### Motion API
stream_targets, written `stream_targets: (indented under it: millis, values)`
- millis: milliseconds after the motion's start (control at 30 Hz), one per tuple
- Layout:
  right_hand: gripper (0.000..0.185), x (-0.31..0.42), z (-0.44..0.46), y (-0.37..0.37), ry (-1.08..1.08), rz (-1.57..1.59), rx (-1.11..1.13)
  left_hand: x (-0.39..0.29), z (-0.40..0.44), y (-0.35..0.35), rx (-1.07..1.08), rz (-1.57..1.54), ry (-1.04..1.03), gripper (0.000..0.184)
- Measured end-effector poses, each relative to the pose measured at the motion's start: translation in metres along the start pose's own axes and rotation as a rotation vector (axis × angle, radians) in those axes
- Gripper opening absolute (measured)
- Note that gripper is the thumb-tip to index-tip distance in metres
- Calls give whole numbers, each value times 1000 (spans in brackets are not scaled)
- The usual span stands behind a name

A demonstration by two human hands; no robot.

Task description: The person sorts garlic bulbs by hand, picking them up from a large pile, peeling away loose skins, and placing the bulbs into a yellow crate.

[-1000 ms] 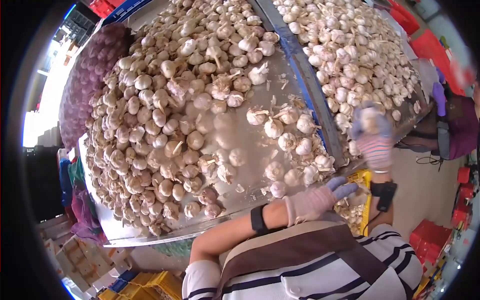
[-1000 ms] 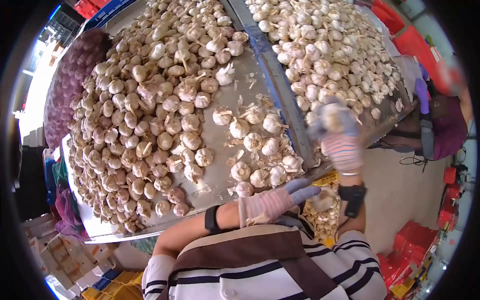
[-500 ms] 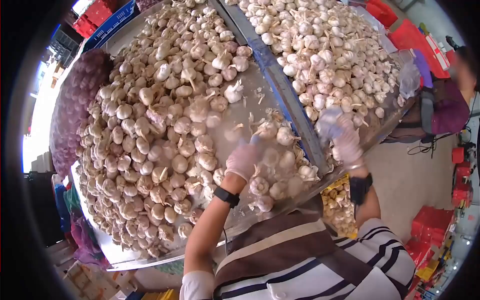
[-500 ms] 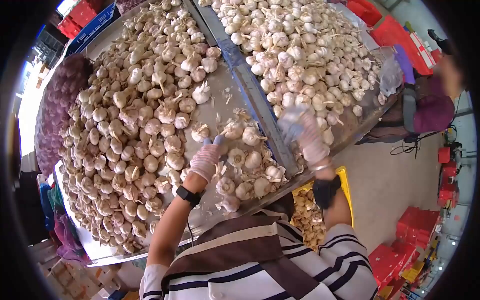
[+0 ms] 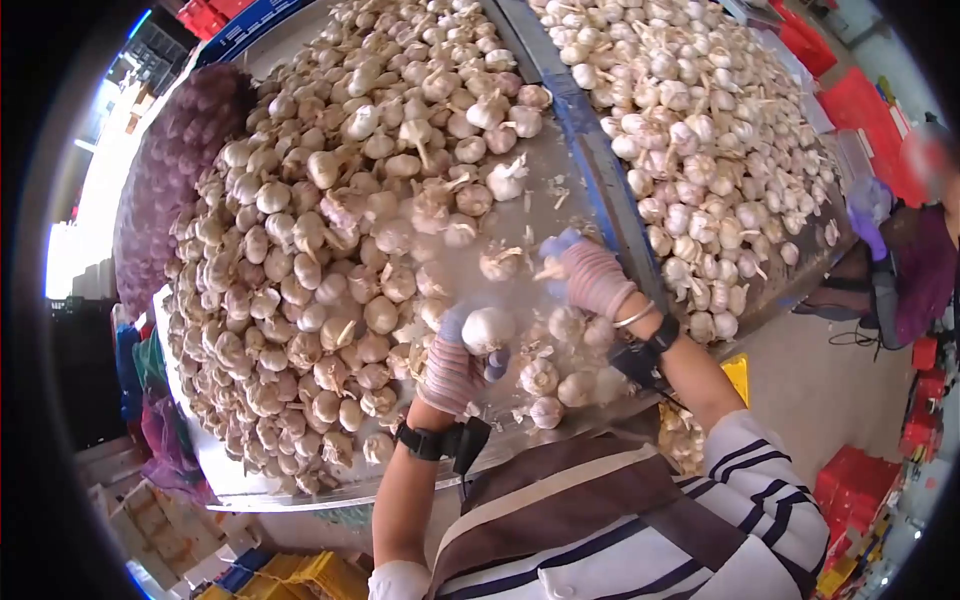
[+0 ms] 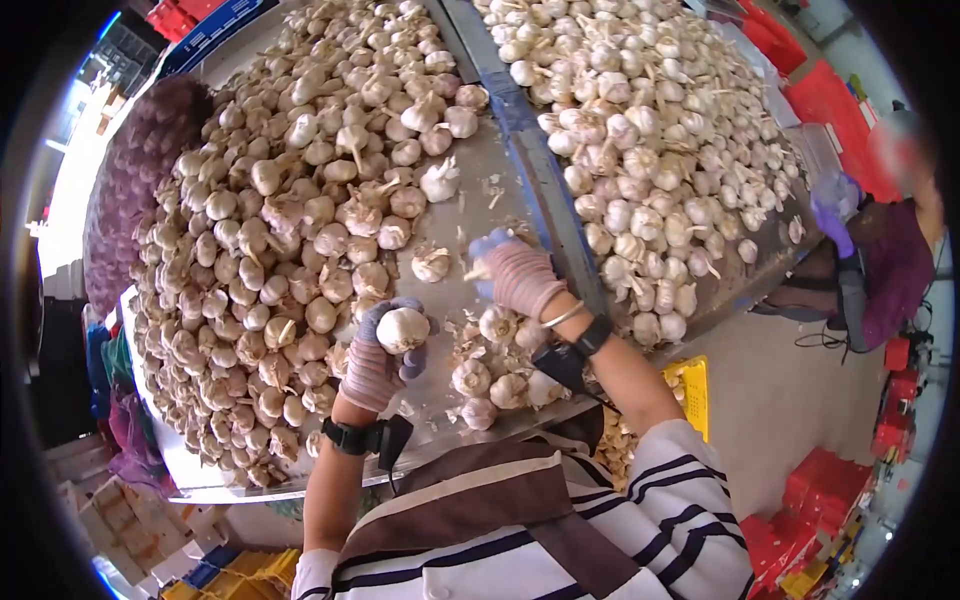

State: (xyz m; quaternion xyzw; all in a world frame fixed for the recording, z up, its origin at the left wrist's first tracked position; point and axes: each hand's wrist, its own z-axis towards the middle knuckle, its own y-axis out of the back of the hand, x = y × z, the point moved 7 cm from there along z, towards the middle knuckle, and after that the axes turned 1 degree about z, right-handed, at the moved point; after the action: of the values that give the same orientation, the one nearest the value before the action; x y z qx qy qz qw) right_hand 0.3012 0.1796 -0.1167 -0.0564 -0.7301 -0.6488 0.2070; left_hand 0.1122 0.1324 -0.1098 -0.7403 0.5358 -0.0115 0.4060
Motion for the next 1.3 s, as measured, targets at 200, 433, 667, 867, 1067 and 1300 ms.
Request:
stream_targets:
  millis: [200, 433, 667, 867, 1067, 1300]
  values:
    - [19, -7, 18, 16, -279, 1204, 30, 9, -9, 13, -61, -186, 42, 40]
    - [71, 56, 45, -12, 22, 64, 187, 3, -29, 0, 219, -302, 93, 52]
    - [55, 68, 63, -42, -78, 590, 181, 1, -40, 25, 14, -246, -7, 55]
    - [40, 99, -4, -26, -440, 2250, 495, -41, -70, 31, -394, 263, -792, 32]
    - [54, 94, -29, -12, -216, 2699, 388, -42, -87, -57, -39, 942, -1067, 26]
    - [51, -103, -88, 163, -317, 1157, -789, -5, -18, -40, 138, 1398, -799, 31]
